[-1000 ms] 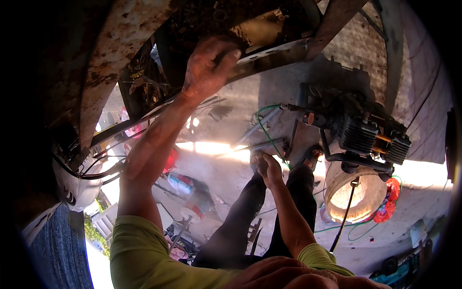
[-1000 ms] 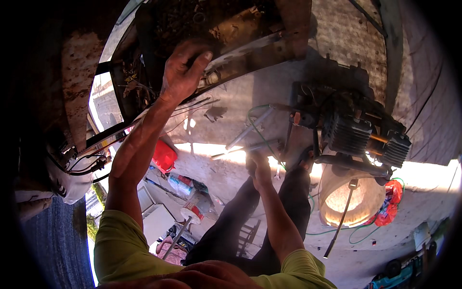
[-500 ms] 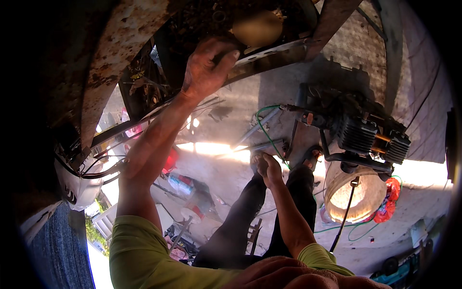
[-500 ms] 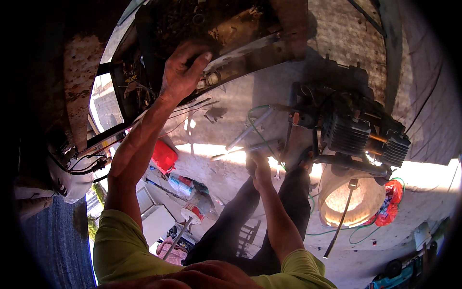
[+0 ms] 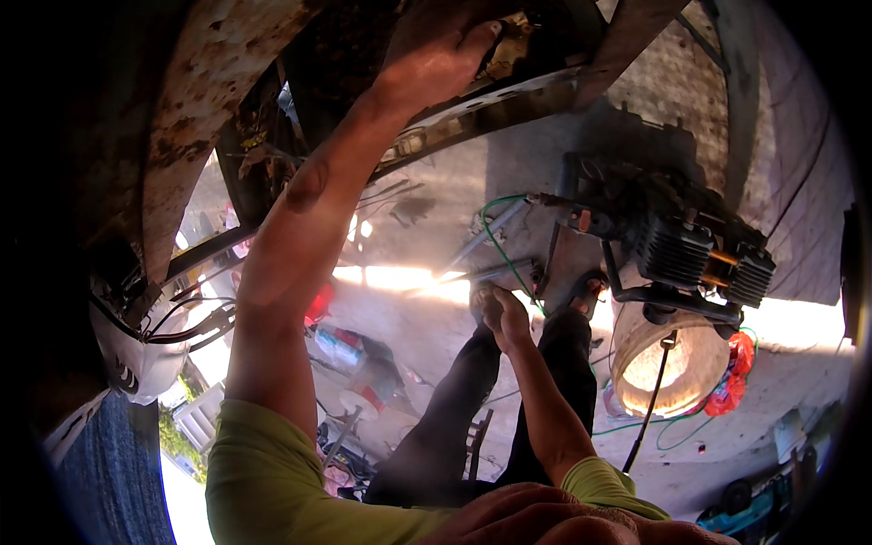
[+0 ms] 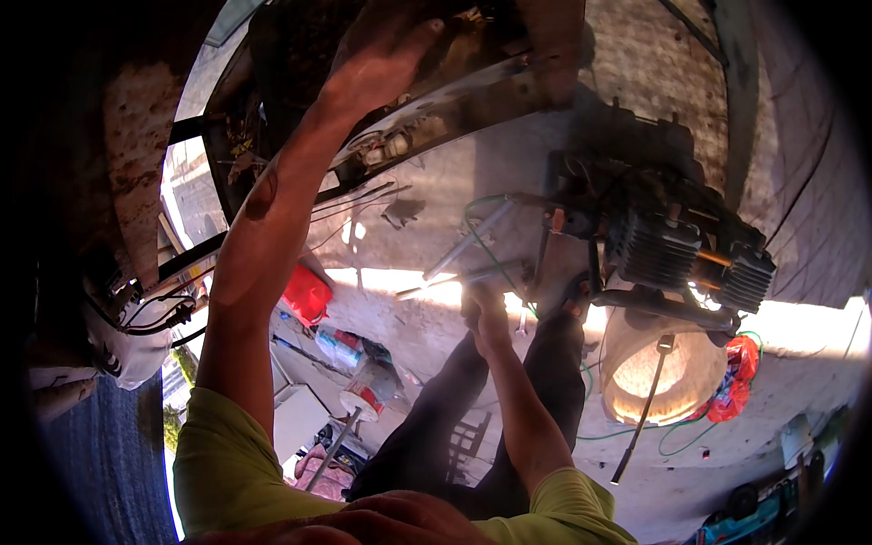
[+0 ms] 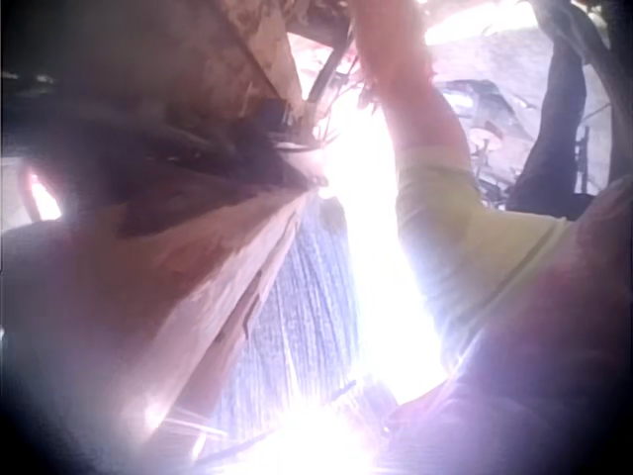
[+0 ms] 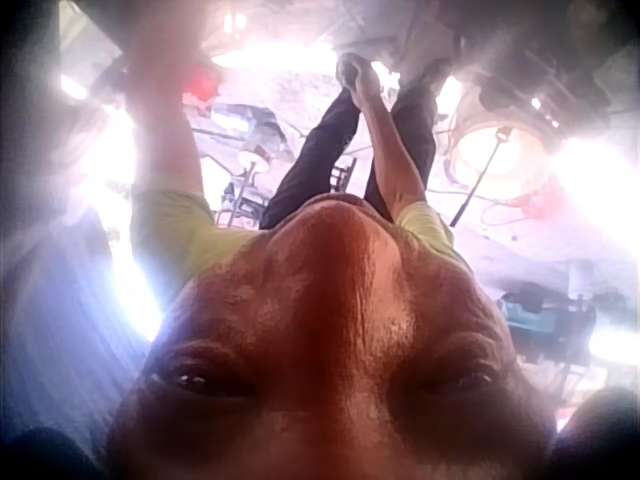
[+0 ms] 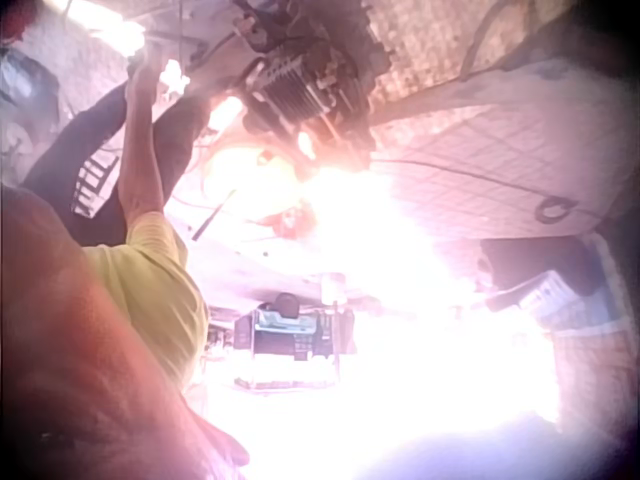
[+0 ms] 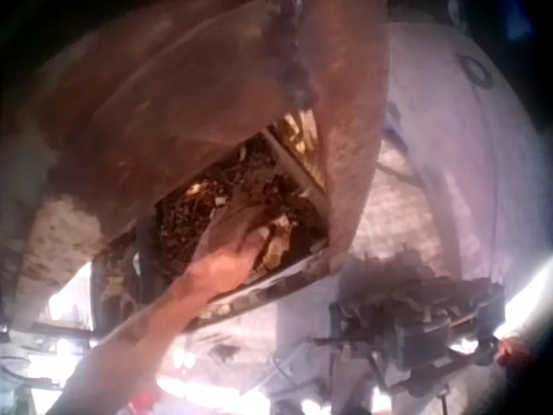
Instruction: The person removes debris and rust from a metal frame by hand, then uses a small tool to clean internal parts and manipulates electrical wiring.
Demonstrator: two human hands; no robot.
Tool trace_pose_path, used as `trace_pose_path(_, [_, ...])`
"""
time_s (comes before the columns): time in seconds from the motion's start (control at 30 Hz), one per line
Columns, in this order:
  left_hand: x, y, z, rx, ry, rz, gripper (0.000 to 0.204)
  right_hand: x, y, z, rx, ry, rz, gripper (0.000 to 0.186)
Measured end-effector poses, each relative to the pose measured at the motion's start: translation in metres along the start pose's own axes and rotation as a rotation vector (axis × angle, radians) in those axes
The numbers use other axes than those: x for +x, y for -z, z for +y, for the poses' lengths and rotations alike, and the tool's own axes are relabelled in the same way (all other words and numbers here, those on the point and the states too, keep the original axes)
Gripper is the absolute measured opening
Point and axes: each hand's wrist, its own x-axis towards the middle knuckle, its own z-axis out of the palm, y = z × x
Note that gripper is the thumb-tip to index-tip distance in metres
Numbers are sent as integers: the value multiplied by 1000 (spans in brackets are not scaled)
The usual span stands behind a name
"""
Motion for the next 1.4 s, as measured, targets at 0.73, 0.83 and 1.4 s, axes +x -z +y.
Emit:
trace_pose_path(0.73, [9, 26, 13, 109, 328, -146, 20, 1, 1, -2, 17, -6, 28, 22])
trace_pose_path(0.83, [18, 15, 0, 22, 115, -129, 20, -1, -3, -4, 2, -3, 16, 23])
trace_pose_path(1.4, [4, 21, 6, -1593, 834, 35, 26, 0, -2, -7, 34, -18, 32, 22])
